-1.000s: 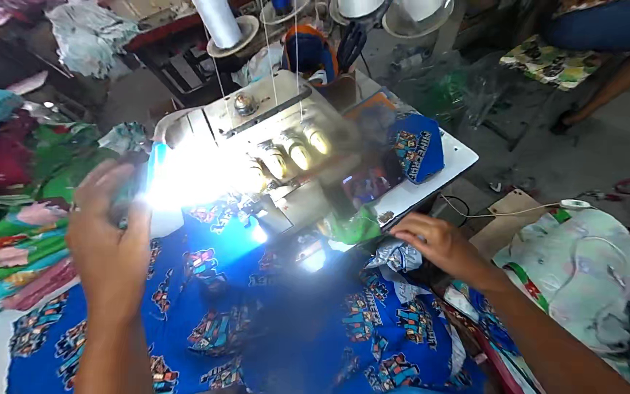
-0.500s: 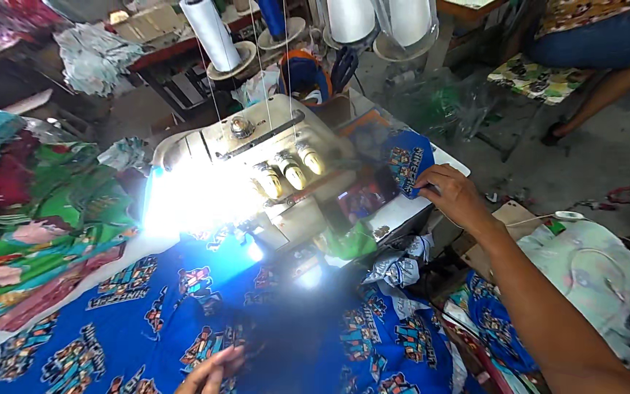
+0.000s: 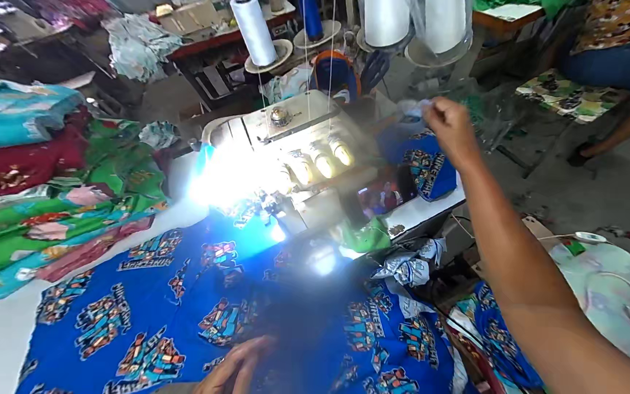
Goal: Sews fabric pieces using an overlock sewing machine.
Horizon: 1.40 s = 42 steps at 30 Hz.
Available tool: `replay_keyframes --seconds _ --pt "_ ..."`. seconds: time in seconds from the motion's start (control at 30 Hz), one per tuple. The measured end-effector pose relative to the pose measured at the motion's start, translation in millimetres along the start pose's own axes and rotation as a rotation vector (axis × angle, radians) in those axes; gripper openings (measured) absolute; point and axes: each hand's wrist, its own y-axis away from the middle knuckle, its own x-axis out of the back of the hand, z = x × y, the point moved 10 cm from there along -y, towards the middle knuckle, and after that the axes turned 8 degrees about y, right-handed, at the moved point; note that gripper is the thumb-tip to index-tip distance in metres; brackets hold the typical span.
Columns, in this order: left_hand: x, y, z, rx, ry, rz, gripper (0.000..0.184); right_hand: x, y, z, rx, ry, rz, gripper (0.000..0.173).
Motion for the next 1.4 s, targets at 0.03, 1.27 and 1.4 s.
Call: replay_keyframes --seconds 0.03,1.27,1.4 --pt "-3 -2 1 0.014 0.028 0.001 0.026 16 10 -21 0.009 -0.087 0.057 0.036" --pt "48 -71 15 0.058 -0.168 0.241 0.016 -160 217 -211 -0.096 -0.695 -0.548 0.019" --pt "53 -104 48 -0.181 -0.551 0.213 0.022 -150 203 -217 0.092 -0.306 -0.379 0.021"
